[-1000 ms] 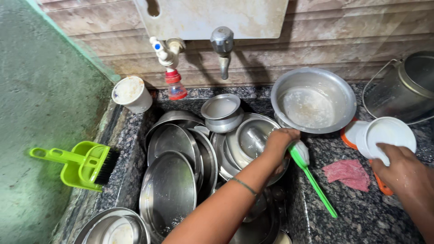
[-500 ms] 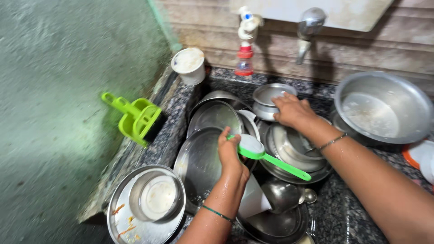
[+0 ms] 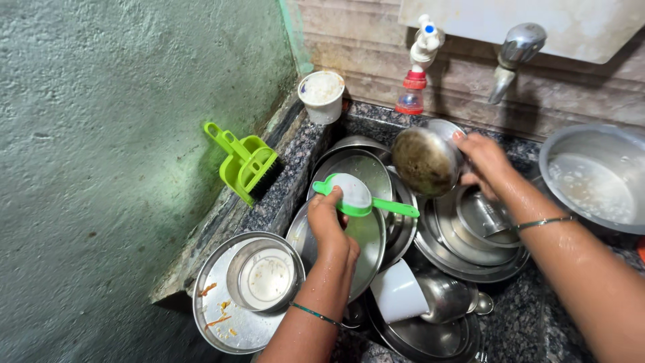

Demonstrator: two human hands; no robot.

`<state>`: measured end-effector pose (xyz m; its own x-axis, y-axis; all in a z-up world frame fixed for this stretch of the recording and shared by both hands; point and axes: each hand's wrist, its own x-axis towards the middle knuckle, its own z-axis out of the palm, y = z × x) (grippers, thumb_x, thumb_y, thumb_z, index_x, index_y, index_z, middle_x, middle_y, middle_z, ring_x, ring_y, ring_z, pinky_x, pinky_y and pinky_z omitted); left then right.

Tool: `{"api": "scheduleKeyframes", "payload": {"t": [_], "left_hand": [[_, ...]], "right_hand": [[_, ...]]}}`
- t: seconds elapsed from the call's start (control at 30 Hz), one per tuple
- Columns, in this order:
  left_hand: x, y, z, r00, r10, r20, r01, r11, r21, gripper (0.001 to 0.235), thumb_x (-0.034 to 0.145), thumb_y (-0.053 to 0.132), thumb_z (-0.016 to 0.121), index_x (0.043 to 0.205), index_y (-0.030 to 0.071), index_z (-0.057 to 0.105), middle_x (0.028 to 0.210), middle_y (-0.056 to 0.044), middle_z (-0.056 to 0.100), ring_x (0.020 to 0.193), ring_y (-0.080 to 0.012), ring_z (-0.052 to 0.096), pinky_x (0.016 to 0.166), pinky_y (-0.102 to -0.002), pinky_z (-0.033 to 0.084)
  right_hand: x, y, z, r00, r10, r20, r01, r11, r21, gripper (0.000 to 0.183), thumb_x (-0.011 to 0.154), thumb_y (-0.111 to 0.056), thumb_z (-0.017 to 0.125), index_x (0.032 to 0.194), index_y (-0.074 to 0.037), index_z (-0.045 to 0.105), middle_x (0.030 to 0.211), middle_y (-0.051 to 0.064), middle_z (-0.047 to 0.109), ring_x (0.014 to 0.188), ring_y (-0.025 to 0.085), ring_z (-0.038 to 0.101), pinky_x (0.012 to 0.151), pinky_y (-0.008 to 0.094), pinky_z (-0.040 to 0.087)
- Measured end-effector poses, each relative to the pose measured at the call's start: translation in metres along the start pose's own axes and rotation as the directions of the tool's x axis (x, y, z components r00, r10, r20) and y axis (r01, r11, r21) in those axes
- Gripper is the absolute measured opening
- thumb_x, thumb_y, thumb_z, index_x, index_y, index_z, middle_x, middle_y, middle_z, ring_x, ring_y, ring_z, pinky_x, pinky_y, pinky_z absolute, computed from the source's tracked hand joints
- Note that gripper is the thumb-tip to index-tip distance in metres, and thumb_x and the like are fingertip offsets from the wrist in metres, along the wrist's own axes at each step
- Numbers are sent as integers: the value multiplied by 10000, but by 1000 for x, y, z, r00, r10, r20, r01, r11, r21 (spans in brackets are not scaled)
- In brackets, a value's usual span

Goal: The person scrubs a metal steamer insert with a steel wool pad and rinses it under running water. They then wash a white plastic cup, an orange plastic strainer, and a green plastic strainer, rinsing each item thoroughly. Finally, the person scrubs a metal tumbler with a pink sponge and places it in the sink.

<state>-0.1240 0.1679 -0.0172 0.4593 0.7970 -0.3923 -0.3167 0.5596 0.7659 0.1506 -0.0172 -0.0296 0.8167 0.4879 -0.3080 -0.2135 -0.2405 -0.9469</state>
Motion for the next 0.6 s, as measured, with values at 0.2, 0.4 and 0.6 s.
{"api": "scheduleKeyframes", "payload": {"t": [0.2,0.4,0.6], "left_hand": [[-4,6,20,981,-184,-58,181,982,-55,114,891,218,697,944,118,694,808,17,674,615,-72,531,489,-234,284],[-8,-14,28,949,-312,49,316,933,-171,247,890,243,691,1091,100,699,1014,-39,743,832,-159,702,646,-291,519],[-20,-27,31,919,-343,194,386,884,-264,319,891,242,694,1138,41,671,1153,-127,748,1032,-278,744,908,-458,612]], "right_hand": [[-74,7,18,966,240,100,-254,794,553,427,1042,-291,405,1346,-48,581,1300,180,673,1181,332,672,936,675,526],[-126,-29,-55,980,197,4,-179,881,439,388,972,-321,539,1309,-129,556,1342,137,634,1192,330,664,913,637,541],[-147,-37,-155,938,-170,-303,179,984,3,346,1105,-376,552,1254,-66,589,1168,117,644,959,187,674,729,428,595]]}}
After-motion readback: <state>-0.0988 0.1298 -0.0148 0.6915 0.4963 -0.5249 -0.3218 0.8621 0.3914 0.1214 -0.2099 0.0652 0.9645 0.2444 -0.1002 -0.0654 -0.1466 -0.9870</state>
